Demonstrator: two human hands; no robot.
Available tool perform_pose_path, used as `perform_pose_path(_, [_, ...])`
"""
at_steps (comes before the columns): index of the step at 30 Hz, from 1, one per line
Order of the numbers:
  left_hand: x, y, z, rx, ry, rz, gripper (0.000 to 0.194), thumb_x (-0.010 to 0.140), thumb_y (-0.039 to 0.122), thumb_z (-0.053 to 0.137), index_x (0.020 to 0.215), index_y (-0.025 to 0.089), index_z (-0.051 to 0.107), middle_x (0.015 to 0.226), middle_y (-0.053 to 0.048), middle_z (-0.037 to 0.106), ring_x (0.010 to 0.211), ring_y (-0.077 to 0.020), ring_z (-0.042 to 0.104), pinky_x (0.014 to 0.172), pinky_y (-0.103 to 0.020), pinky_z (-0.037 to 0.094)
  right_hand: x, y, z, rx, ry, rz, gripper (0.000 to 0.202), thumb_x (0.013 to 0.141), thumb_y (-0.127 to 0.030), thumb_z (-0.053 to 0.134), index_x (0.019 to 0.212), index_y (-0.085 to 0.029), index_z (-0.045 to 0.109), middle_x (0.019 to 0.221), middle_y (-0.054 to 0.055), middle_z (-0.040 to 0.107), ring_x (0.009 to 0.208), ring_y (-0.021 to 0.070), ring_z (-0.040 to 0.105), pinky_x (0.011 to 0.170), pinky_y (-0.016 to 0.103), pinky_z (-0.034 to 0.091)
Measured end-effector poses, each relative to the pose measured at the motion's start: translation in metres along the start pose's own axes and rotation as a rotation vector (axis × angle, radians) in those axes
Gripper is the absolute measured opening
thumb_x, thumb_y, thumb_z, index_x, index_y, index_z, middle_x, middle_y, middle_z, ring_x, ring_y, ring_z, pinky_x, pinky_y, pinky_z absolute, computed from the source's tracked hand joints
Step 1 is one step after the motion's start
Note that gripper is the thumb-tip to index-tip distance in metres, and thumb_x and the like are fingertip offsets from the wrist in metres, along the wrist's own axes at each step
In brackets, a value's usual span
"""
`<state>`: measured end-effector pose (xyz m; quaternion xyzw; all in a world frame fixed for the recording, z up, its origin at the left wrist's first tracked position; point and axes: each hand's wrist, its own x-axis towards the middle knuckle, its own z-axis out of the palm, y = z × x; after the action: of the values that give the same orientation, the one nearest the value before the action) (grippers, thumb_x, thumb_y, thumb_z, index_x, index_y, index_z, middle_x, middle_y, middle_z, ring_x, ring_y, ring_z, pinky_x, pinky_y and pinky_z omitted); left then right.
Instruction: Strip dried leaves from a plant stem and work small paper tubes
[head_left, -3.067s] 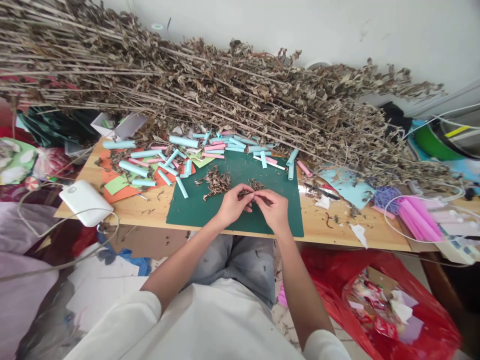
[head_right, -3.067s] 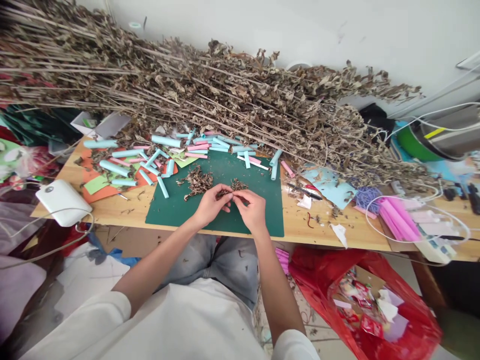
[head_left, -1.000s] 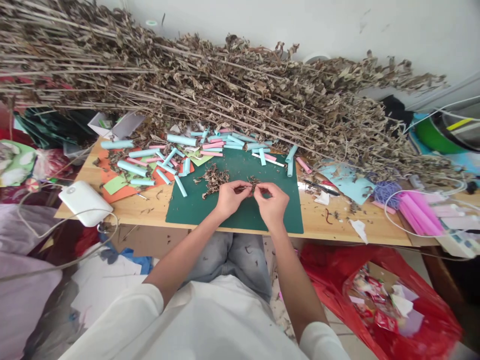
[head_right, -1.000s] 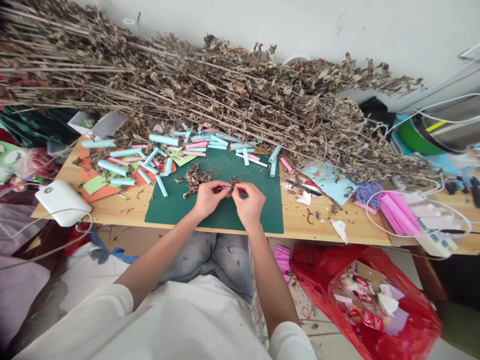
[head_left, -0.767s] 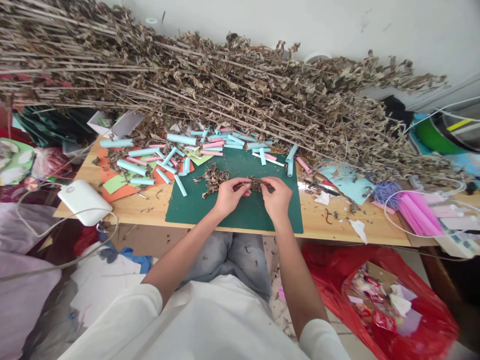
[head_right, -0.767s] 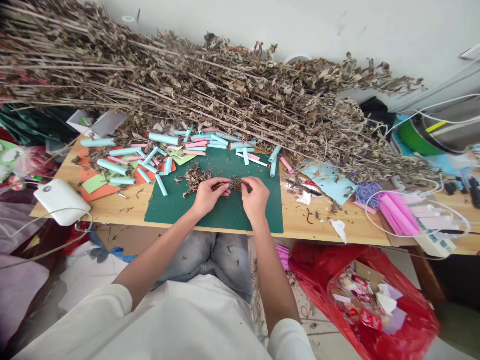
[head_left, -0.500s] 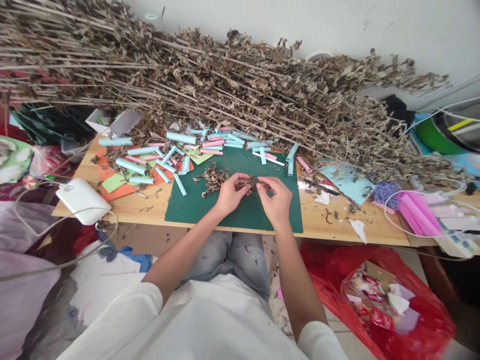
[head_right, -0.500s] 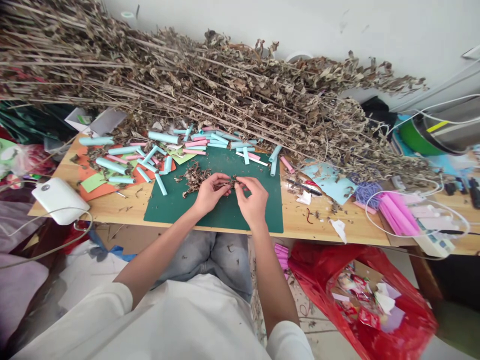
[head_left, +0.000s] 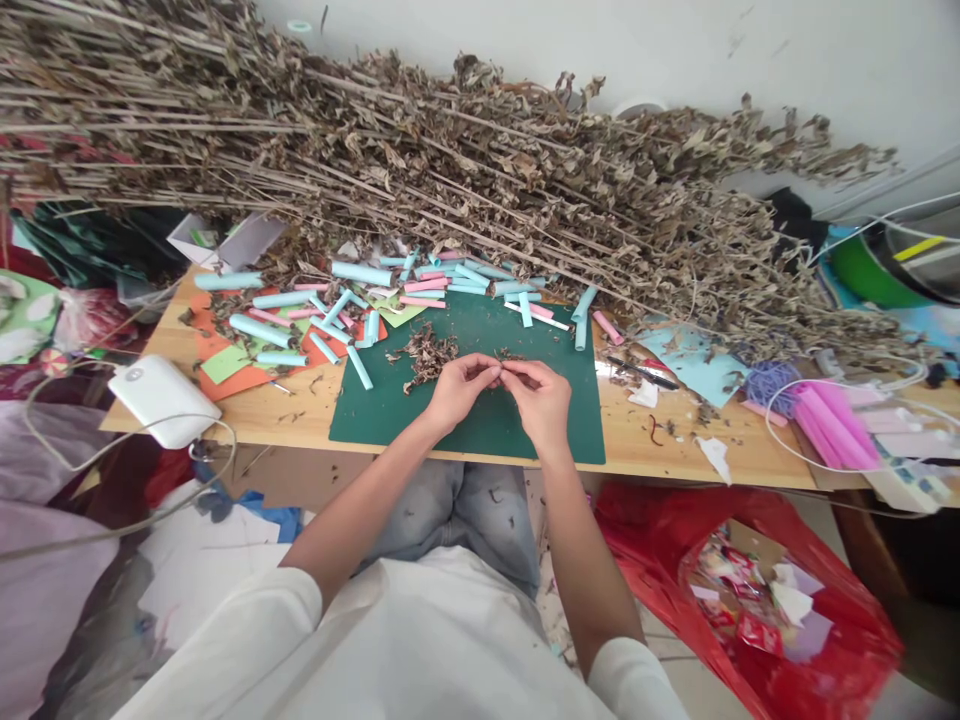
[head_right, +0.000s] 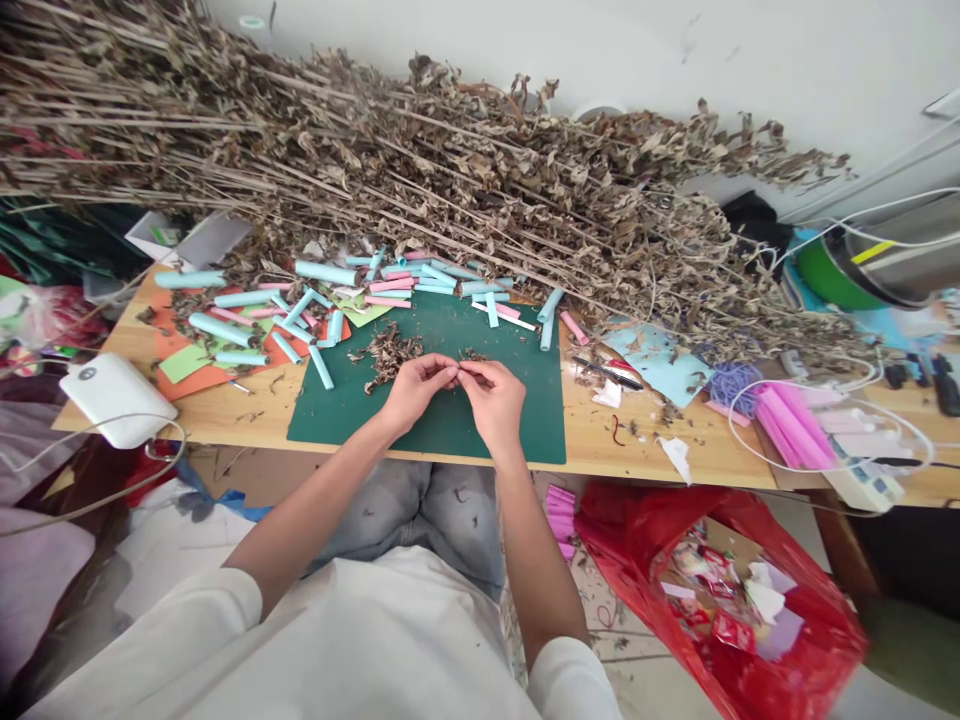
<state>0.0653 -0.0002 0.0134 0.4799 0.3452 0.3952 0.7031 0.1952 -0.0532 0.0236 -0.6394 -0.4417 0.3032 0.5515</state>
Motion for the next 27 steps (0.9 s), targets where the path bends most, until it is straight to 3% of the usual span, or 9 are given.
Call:
perform_pose_path(3, [0.001, 0.0, -0.001, -0.032, 0.041, -0.019, 0.03, 0.07, 0.037, 0.079, 0.087, 0.013, 0.072, 0.078, -0.004, 0.071, 0.071, -0.0133, 0.063, 0.075, -0.028, 0.051, 0.001, 0.005, -0.003, 0.159, -0.026, 0.081, 0.036, 0.072, -0.034, 0.076, 0.105, -0.019, 0.072, 0.088, 0.005, 0.074, 0.075, 0.0183, 0.071, 0.076, 0.038, 0.062])
perform_pose_path(6, [0.001, 0.0, -0.001, -0.049, 0.044, -0.024, 0.03, 0.068, 0.036, 0.081, 0.086, 0.014, 0.074, 0.078, -0.004, 0.072, 0.073, -0.0152, 0.066, 0.078, -0.031, 0.053, 0.003, 0.008, -0.005, 0.202, -0.055, 0.114, 0.038, 0.071, -0.036, 0.077, 0.104, -0.018, 0.072, 0.087, 0.005, 0.075, 0.075, 0.0189, 0.072, 0.078, 0.039, 0.063])
perform_pose_path(13, [0.004, -0.004, -0.002, -0.075, 0.013, 0.013, 0.032, 0.067, 0.034, 0.081, 0.089, 0.014, 0.07, 0.082, -0.005, 0.073, 0.075, -0.0155, 0.067, 0.076, -0.03, 0.054, 0.003, 0.0, -0.006, 0.101, -0.087, 0.079, 0.025, 0.074, -0.035, 0.074, 0.092, -0.019, 0.075, 0.091, 0.006, 0.076, 0.078, 0.0209, 0.073, 0.081, 0.039, 0.062])
perform_pose_path(21, [0.006, -0.005, -0.003, 0.071, 0.058, 0.048, 0.022, 0.069, 0.032, 0.078, 0.081, 0.014, 0.073, 0.085, -0.006, 0.072, 0.078, -0.0161, 0.066, 0.078, -0.031, 0.054, 0.0, -0.004, -0.007, -0.201, -0.043, -0.13, 0.016, 0.082, -0.031, 0.065, 0.091, -0.022, 0.075, 0.092, 0.005, 0.075, 0.08, 0.0194, 0.071, 0.076, 0.034, 0.061])
perform_pose_path(24, [0.005, -0.004, -0.002, 0.055, 0.052, 0.09, 0.023, 0.068, 0.032, 0.079, 0.082, 0.015, 0.074, 0.095, -0.007, 0.071, 0.085, -0.0171, 0.067, 0.081, -0.031, 0.054, 0.002, -0.003, -0.007, -0.207, -0.014, -0.13, 0.016, 0.082, -0.032, 0.064, 0.088, -0.021, 0.074, 0.088, 0.004, 0.075, 0.077, 0.019, 0.071, 0.076, 0.033, 0.061])
perform_pose_path(27, [0.006, -0.005, -0.001, 0.051, 0.04, 0.038, 0.024, 0.068, 0.031, 0.078, 0.085, 0.015, 0.074, 0.091, -0.007, 0.073, 0.083, -0.0177, 0.068, 0.079, -0.031, 0.054, 0.002, -0.001, -0.007, -0.173, -0.011, -0.096, 0.016, 0.081, -0.032, 0.065, 0.087, -0.021, 0.074, 0.086, 0.004, 0.075, 0.075, 0.0195, 0.071, 0.075, 0.033, 0.061])
